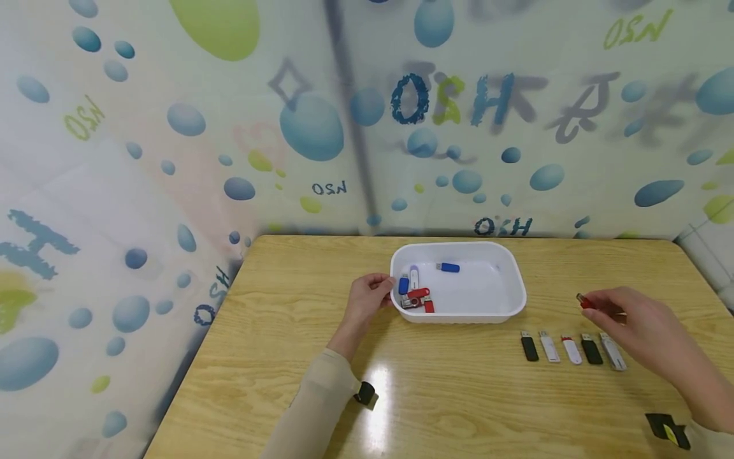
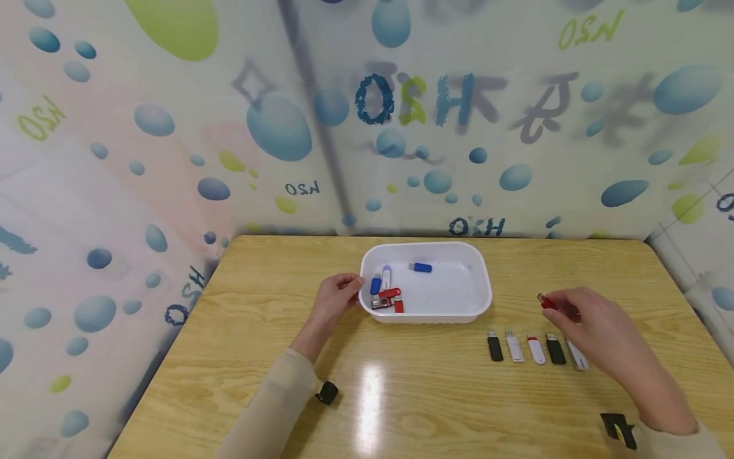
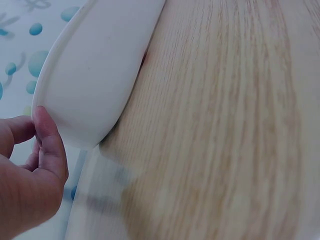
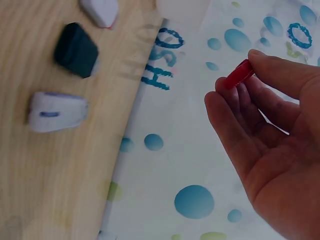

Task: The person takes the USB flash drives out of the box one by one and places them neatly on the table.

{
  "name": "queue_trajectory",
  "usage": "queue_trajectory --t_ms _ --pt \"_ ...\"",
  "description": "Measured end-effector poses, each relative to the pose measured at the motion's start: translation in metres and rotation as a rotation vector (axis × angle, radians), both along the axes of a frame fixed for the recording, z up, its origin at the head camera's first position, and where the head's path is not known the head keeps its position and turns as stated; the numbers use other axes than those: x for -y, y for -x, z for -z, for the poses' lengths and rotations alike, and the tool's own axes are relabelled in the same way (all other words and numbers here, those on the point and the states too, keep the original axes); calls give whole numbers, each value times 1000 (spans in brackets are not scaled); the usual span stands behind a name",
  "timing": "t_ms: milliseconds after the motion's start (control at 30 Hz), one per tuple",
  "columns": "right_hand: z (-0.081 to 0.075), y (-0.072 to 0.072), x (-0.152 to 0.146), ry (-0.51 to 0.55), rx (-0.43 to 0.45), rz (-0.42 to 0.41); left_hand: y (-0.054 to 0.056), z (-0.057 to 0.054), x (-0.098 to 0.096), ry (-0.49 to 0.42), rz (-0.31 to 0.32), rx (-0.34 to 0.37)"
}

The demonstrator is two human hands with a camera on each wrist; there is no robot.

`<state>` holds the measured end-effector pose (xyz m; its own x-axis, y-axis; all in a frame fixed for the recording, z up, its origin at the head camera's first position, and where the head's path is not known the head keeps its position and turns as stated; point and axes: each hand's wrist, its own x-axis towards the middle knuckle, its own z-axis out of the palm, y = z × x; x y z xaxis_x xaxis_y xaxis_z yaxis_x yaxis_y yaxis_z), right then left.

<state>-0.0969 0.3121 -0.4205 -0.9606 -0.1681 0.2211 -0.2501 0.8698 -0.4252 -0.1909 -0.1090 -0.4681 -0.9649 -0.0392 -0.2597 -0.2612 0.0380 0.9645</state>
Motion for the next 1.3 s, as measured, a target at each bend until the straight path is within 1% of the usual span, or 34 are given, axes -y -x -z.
queue_trajectory --t_ms 133,333,700,833,867,1000,1067,1100,1300 --pt "7 -6 -9 7 30 39 -1 0 0 -3 4 -8" --pt "13 -11 -19 -17 60 88 0 1 1 6 8 -13" --pt "28 -16 -35 -43 53 137 0 1 1 -3 9 0" --pt "31 -17 -40 -60 63 150 1 2 1 -6 9 1" --pt "31 -17 -41 -66 64 153 0 -2 1 -2 10 8" --pt "34 -17 -45 -77 77 155 -1 -4 1 4 6 19" --pt "35 -17 -47 -77 91 158 -1 -4 1 9 5 18" --pt "35 -18 -48 -79 101 162 0 0 2 6 5 12" --pt "35 -19 -49 -95 165 210 0 -1 2 11 9 10"
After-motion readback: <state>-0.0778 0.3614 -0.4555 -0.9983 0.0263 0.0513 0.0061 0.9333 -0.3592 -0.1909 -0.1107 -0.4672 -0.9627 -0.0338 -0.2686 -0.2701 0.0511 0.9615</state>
